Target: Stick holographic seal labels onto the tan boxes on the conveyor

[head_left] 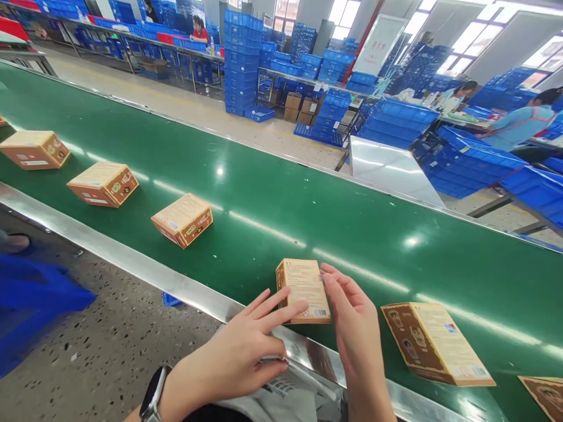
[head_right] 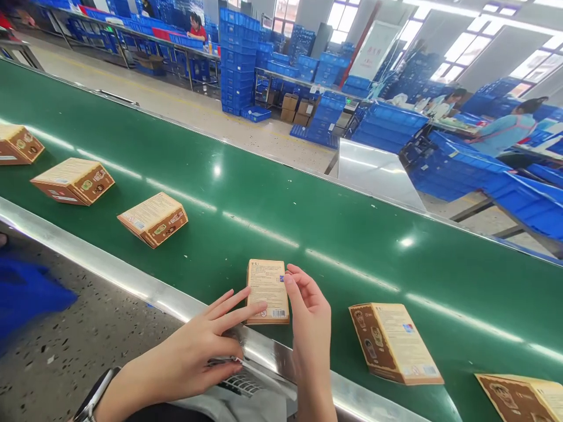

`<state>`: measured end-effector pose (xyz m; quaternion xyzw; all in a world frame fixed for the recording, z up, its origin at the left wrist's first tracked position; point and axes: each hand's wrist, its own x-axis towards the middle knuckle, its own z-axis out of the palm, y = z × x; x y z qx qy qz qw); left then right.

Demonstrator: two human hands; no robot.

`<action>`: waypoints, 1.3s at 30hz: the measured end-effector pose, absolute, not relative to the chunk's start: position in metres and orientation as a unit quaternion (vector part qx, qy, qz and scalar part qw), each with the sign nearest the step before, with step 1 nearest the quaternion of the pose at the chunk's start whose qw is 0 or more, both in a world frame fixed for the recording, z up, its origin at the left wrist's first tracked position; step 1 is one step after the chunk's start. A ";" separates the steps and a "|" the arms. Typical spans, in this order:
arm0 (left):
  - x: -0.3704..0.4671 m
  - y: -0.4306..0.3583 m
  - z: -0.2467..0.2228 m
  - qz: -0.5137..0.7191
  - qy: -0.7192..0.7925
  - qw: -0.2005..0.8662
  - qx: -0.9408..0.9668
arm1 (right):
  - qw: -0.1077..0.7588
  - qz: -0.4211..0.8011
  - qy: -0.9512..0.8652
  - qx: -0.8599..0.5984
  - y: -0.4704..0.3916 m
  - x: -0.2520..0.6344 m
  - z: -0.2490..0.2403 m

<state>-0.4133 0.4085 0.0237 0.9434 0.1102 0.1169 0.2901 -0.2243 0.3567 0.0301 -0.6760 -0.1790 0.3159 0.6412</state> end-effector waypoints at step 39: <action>-0.401 0.396 0.029 0.138 0.314 0.612 0.712 | 0.477 0.028 -0.477 -0.737 0.300 -0.233 0.047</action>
